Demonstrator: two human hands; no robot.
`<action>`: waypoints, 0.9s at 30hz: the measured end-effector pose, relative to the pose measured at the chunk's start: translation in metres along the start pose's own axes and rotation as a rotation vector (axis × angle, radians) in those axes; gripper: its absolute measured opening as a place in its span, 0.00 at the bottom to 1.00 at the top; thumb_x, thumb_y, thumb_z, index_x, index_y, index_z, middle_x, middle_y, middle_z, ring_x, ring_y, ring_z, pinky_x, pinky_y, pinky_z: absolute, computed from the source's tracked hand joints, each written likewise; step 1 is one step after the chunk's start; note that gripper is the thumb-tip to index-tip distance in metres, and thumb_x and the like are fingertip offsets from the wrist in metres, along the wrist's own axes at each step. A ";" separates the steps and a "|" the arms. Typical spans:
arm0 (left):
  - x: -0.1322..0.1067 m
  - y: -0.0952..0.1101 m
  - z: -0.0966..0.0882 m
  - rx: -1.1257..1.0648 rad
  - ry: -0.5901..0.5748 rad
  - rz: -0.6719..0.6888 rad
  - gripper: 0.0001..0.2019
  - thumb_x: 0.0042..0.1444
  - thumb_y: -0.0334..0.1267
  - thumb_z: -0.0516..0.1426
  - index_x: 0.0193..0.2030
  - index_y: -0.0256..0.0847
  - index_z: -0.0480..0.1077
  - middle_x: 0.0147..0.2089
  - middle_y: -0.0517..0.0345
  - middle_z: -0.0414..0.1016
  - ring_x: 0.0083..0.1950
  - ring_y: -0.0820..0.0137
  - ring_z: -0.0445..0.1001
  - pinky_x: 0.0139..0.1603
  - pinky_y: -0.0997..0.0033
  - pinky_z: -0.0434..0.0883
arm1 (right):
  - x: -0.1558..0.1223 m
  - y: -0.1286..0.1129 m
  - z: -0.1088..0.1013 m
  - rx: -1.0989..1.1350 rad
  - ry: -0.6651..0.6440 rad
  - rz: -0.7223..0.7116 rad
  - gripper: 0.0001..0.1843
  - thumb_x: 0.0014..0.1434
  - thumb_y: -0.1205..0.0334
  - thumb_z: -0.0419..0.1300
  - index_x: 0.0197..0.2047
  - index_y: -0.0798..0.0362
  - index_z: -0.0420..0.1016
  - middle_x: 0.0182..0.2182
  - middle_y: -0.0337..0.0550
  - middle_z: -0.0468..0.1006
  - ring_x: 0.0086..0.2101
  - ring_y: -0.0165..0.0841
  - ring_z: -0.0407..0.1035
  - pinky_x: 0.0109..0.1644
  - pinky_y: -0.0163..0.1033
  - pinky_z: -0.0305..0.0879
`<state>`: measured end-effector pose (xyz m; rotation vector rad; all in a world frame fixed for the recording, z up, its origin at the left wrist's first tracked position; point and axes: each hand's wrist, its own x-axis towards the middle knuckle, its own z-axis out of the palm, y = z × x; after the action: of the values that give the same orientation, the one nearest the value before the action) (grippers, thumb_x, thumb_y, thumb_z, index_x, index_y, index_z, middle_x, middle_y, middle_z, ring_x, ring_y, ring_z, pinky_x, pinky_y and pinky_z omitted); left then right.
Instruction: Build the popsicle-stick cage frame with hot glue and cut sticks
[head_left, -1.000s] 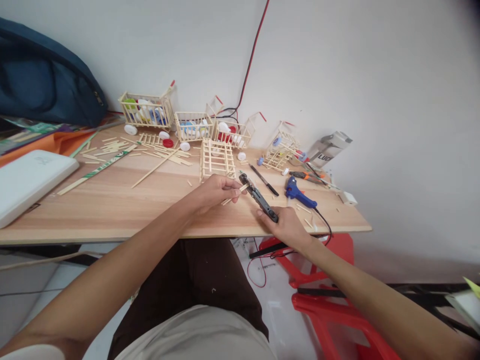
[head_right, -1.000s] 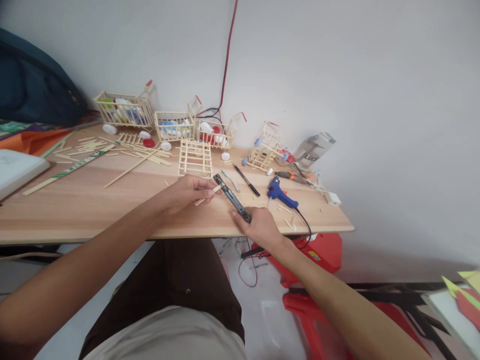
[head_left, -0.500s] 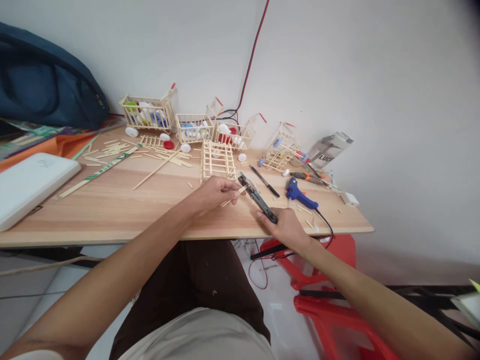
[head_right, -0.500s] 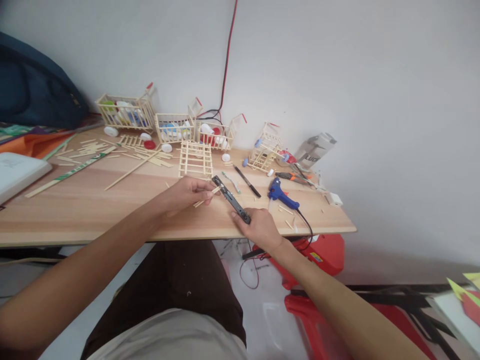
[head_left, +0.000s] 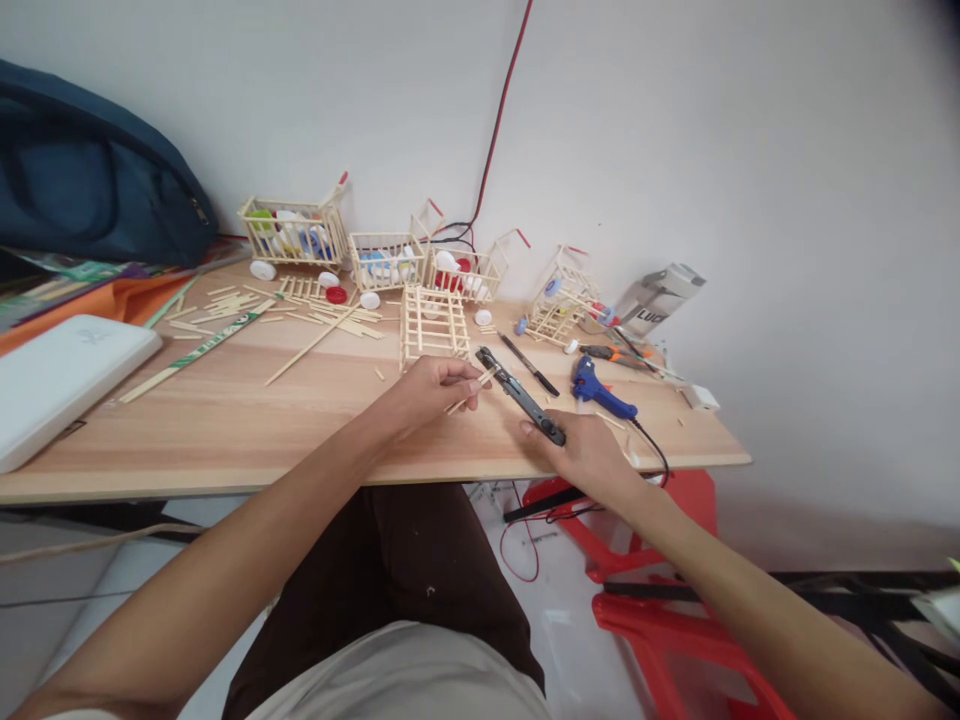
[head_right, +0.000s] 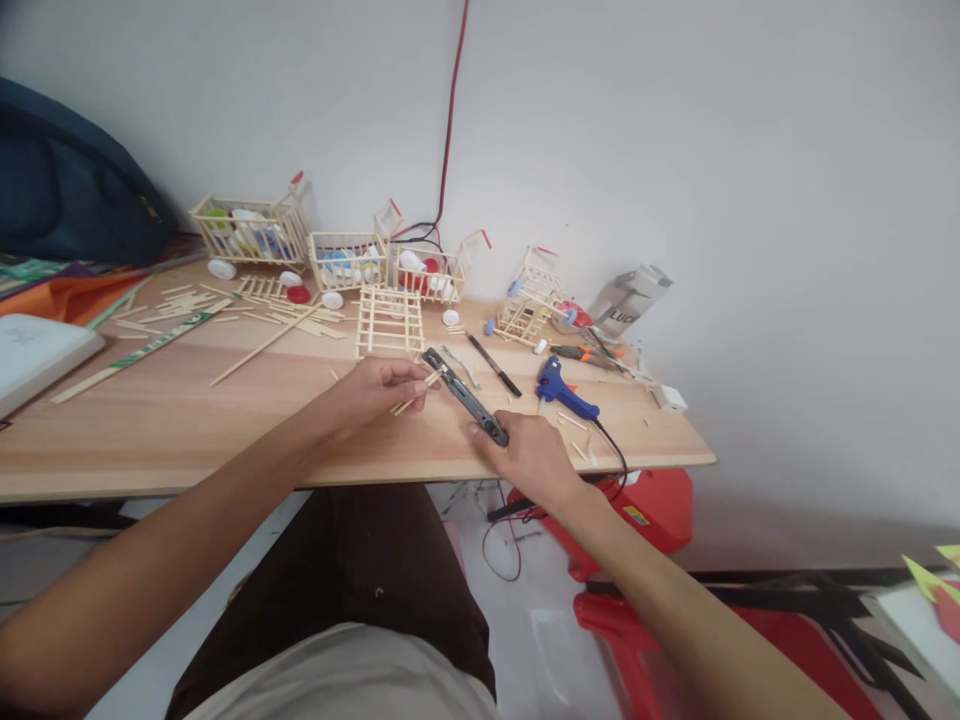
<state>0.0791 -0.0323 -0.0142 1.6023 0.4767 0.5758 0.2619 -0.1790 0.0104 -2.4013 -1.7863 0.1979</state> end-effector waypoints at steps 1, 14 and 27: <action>-0.001 0.000 0.001 -0.023 0.002 -0.012 0.11 0.55 0.41 0.57 0.35 0.34 0.73 0.28 0.58 0.72 0.27 0.76 0.66 0.29 0.76 0.61 | 0.000 0.001 -0.001 0.004 -0.004 -0.005 0.28 0.62 0.37 0.46 0.27 0.52 0.70 0.22 0.44 0.74 0.24 0.35 0.67 0.28 0.37 0.50; -0.007 0.001 0.009 0.071 0.175 0.000 0.08 0.61 0.38 0.50 0.31 0.40 0.61 0.25 0.61 0.70 0.22 0.76 0.66 0.26 0.76 0.63 | 0.001 0.001 -0.007 0.184 -0.017 0.039 0.29 0.60 0.35 0.48 0.25 0.52 0.68 0.21 0.42 0.73 0.24 0.35 0.67 0.28 0.36 0.54; -0.073 -0.003 -0.080 1.408 0.601 -0.159 0.10 0.62 0.39 0.48 0.36 0.41 0.69 0.39 0.44 0.73 0.45 0.52 0.69 0.40 0.60 0.64 | -0.016 -0.016 0.005 0.305 -0.103 -0.026 0.30 0.60 0.34 0.47 0.30 0.52 0.72 0.23 0.43 0.75 0.27 0.39 0.69 0.31 0.38 0.58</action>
<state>-0.0280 -0.0140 -0.0185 2.6368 1.7050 0.6177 0.2411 -0.1899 0.0088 -2.1875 -1.6852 0.5573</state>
